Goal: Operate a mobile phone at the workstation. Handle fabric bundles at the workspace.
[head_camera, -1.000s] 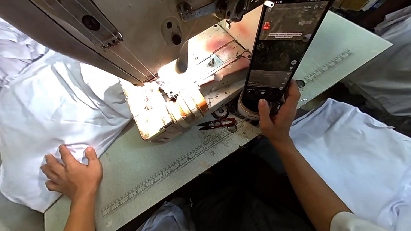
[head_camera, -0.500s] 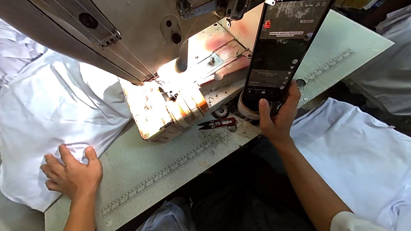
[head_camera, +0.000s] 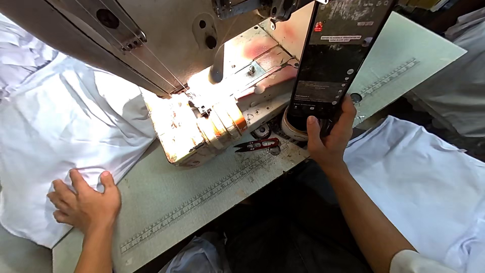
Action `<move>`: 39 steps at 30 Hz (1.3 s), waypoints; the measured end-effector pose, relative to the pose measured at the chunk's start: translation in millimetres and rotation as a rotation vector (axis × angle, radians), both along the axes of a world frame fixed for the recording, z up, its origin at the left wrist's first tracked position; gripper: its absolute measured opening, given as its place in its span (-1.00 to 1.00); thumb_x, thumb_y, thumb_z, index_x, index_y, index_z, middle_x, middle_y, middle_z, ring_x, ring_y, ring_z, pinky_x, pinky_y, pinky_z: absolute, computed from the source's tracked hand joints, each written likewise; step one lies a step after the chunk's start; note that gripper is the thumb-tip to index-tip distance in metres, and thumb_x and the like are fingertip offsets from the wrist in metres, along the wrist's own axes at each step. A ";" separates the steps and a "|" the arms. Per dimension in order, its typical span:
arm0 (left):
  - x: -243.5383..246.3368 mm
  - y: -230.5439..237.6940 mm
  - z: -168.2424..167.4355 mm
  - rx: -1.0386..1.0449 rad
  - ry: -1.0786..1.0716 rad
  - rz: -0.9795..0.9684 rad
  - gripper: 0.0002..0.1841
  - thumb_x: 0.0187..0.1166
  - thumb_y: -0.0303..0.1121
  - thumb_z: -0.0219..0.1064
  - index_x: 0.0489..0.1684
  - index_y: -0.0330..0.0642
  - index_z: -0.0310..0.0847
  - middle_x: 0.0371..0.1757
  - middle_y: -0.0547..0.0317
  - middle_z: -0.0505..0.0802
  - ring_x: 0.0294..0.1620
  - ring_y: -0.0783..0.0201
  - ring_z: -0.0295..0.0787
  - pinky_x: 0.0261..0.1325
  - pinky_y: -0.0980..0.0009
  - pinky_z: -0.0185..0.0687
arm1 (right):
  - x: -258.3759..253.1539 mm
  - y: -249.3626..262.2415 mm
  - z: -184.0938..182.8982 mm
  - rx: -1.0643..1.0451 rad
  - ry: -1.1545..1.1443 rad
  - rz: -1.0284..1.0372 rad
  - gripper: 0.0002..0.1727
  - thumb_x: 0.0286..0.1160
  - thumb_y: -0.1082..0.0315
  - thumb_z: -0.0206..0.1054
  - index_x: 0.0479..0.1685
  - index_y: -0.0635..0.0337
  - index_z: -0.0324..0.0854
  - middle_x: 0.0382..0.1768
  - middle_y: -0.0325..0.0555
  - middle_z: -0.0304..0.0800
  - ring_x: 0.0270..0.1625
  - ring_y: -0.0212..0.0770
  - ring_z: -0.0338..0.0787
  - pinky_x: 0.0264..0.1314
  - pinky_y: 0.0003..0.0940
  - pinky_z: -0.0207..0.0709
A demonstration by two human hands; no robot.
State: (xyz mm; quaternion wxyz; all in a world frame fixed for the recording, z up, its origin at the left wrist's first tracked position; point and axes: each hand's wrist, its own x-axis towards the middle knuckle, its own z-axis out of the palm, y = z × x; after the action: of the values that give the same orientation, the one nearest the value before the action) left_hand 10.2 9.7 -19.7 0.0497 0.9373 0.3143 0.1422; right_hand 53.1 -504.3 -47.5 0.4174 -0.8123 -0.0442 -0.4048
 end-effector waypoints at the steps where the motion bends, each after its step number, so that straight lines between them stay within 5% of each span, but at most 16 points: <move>1: 0.1 0.4 -0.4 0.000 0.000 0.001 -0.15 0.69 0.28 -0.04 0.86 -0.12 0.11 0.88 -0.36 0.06 0.88 -0.44 -0.17 0.68 -0.52 -0.25 | 0.0 0.0 -0.2 0.008 0.004 0.003 -0.23 0.60 0.15 0.24 0.64 0.53 0.12 0.36 0.26 0.59 0.39 -0.24 0.68 0.44 -0.29 0.58; 21: 0.0 0.8 -0.5 -0.006 0.004 0.001 -0.14 0.68 0.29 -0.05 0.87 -0.14 0.10 0.88 -0.38 0.04 0.87 -0.46 -0.19 0.67 -0.54 -0.26 | -0.1 -1.1 0.4 0.028 0.016 0.009 -0.25 0.59 0.15 0.25 0.60 0.54 0.15 0.31 0.21 0.60 0.34 -0.28 0.69 0.41 -0.32 0.59; 39: 0.3 -1.1 1.3 -0.012 0.013 0.009 -0.15 0.69 0.27 -0.04 0.87 -0.13 0.10 0.88 -0.38 0.02 0.87 -0.46 -0.20 0.68 -0.53 -0.27 | 1.6 -3.4 0.5 0.083 -0.003 0.079 -0.16 0.57 0.13 0.28 0.69 0.47 0.01 0.46 0.20 0.48 0.47 -0.25 0.61 0.50 -0.29 0.54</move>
State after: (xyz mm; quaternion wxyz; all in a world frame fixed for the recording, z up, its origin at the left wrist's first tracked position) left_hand 10.6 8.5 -18.3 0.0529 0.9365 0.3197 0.1343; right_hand 54.7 -507.7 -47.1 0.4662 -0.7914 -0.0603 -0.3909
